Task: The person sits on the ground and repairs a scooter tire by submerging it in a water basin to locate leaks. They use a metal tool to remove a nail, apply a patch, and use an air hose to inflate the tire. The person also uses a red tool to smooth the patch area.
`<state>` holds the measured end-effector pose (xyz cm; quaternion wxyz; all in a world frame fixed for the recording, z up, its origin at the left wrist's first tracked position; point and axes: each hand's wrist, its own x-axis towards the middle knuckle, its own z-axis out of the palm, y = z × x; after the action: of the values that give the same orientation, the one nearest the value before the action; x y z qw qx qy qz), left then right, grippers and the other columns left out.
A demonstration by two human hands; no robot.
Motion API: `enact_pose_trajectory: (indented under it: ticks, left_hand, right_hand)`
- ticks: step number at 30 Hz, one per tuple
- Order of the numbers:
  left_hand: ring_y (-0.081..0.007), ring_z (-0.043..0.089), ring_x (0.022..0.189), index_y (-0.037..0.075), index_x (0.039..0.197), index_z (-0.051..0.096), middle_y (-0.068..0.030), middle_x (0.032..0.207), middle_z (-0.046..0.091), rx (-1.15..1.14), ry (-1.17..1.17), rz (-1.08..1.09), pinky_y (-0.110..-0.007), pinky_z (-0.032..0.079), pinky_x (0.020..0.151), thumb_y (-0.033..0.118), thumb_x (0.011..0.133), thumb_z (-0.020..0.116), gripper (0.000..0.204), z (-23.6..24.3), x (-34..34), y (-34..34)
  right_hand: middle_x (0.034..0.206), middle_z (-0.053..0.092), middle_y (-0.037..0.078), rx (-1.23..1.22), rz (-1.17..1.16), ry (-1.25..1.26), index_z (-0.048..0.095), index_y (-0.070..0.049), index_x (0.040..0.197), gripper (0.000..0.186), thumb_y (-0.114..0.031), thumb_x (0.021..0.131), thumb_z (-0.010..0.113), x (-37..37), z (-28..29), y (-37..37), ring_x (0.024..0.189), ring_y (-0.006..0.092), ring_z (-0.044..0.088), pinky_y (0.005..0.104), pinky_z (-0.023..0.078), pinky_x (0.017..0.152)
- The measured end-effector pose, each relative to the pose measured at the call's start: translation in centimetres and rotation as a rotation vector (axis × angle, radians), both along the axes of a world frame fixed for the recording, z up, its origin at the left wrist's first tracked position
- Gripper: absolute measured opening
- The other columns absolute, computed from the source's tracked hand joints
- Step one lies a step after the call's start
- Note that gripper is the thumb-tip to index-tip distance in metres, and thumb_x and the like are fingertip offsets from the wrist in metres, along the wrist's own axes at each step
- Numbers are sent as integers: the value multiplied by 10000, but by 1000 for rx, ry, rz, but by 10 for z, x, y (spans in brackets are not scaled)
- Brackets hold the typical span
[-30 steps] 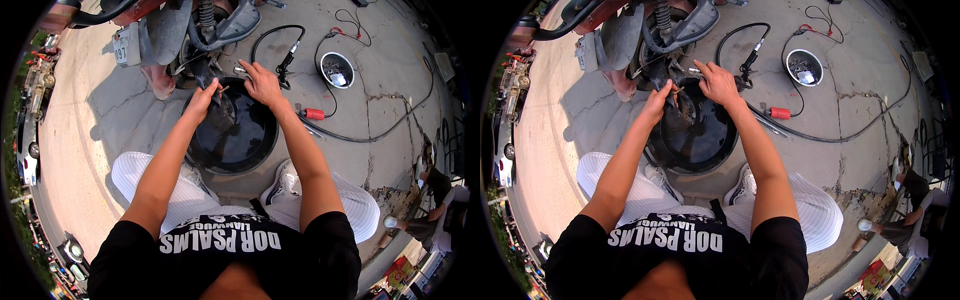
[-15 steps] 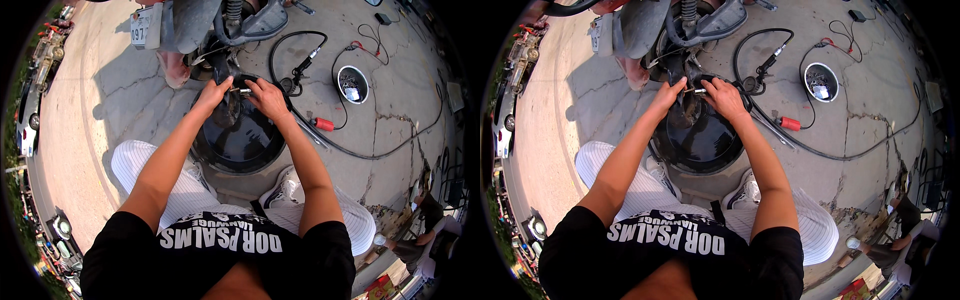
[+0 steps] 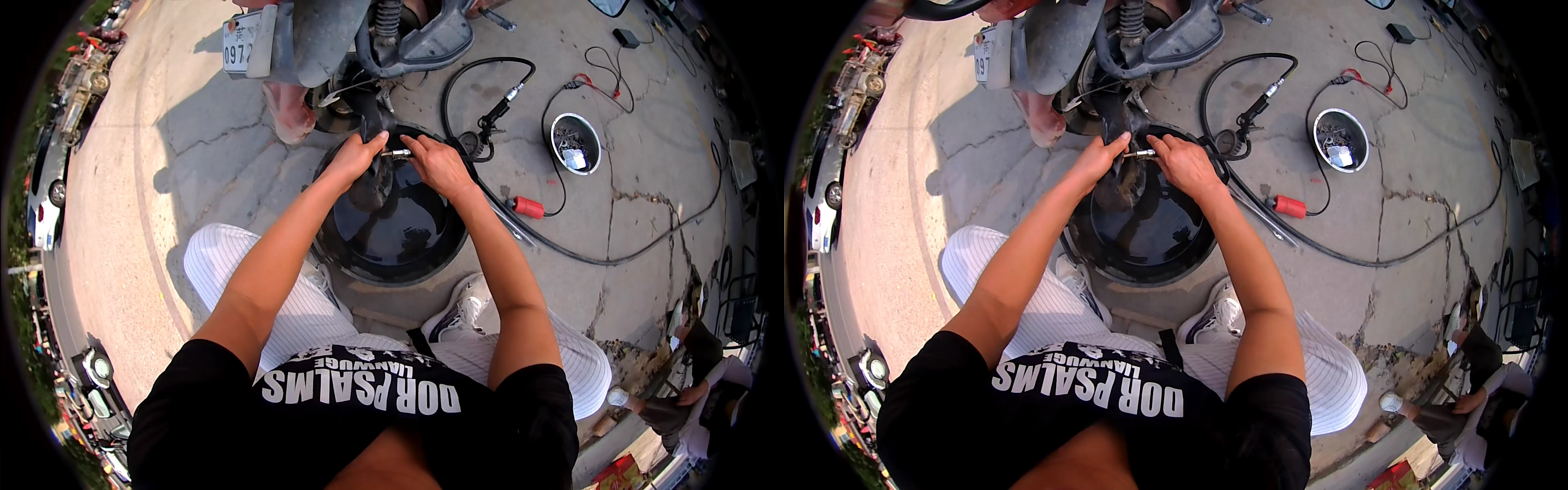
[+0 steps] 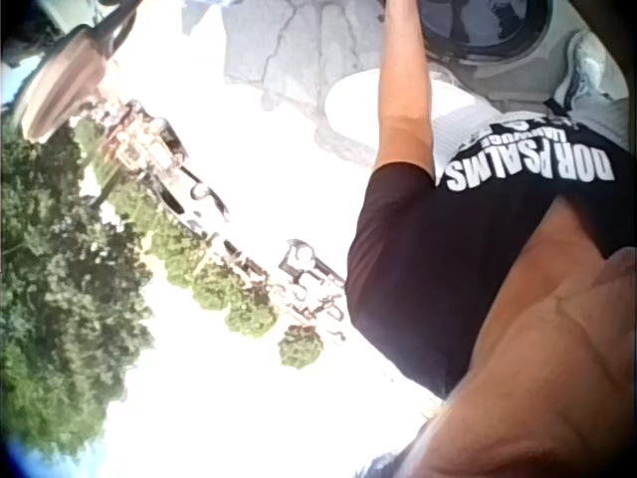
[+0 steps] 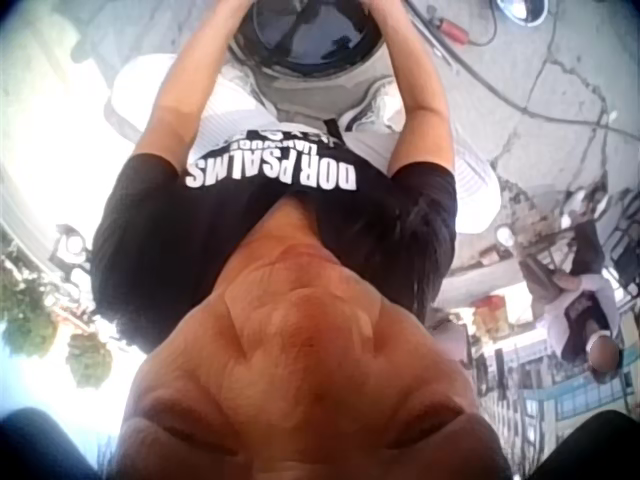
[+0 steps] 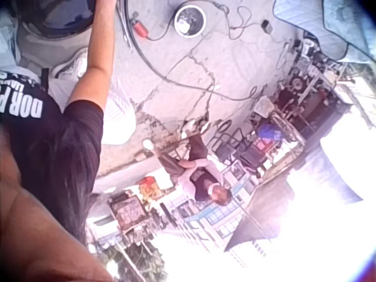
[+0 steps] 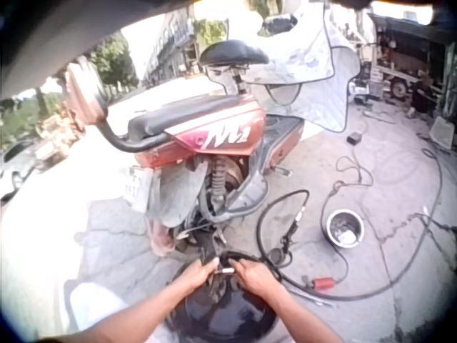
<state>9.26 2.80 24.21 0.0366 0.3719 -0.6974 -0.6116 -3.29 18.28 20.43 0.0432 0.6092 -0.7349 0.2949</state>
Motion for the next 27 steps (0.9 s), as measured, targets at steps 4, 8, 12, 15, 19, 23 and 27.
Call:
enact_pose_trajectory:
  ticks: [4,8,12,15,19,23,27]
  left_hand:
    - [-107,488,628,69,805,552,-27,692,533,14,49,7,-257,382,565,397,890,583,340,-8,1,-4]
    - [-118,467,547,77,785,529,-21,627,500,422,104,-49,-283,390,522,390,899,573,336,-4,5,-13]
    - [-120,448,500,85,766,515,-13,591,475,541,76,-31,-287,381,484,392,893,583,339,-8,9,-21]
    - [-108,497,613,77,833,538,-6,696,519,359,31,-10,-274,419,551,387,877,614,323,-10,6,-12]
    - [-108,551,763,59,934,567,-9,851,571,298,69,2,-267,463,660,371,859,647,331,-3,10,-5]
    - [-97,569,740,72,900,598,1,839,599,339,85,48,-263,477,655,377,849,663,316,4,14,-5]
    - [-92,577,756,79,947,596,3,831,595,447,84,70,-255,489,674,358,852,662,302,14,22,4]
  right_hand:
    - [863,594,108,18,37,15,574,-51,1099,316,-111,789,590,0,0,-3,769,275,618,376,494,654]
    - [864,613,110,42,60,36,571,-58,1107,352,-57,756,580,-1,2,-6,769,308,618,395,494,661]
    - [853,606,110,111,90,81,564,-37,1100,348,-66,755,589,0,4,-10,775,296,617,394,491,666]
    - [823,581,106,107,157,46,560,-26,972,232,-108,759,603,-4,-6,-12,786,284,618,389,494,660]
    - [936,578,125,189,266,-64,556,-43,1160,545,-206,675,746,-17,21,-15,983,297,575,398,462,805]
    - [1117,580,150,-224,-79,-721,543,-11,1211,563,-265,750,744,-86,13,-13,1033,255,577,357,467,869]
    - [1080,588,215,-491,-945,-892,539,78,1161,577,-381,828,650,-181,-70,34,922,242,602,333,487,784]
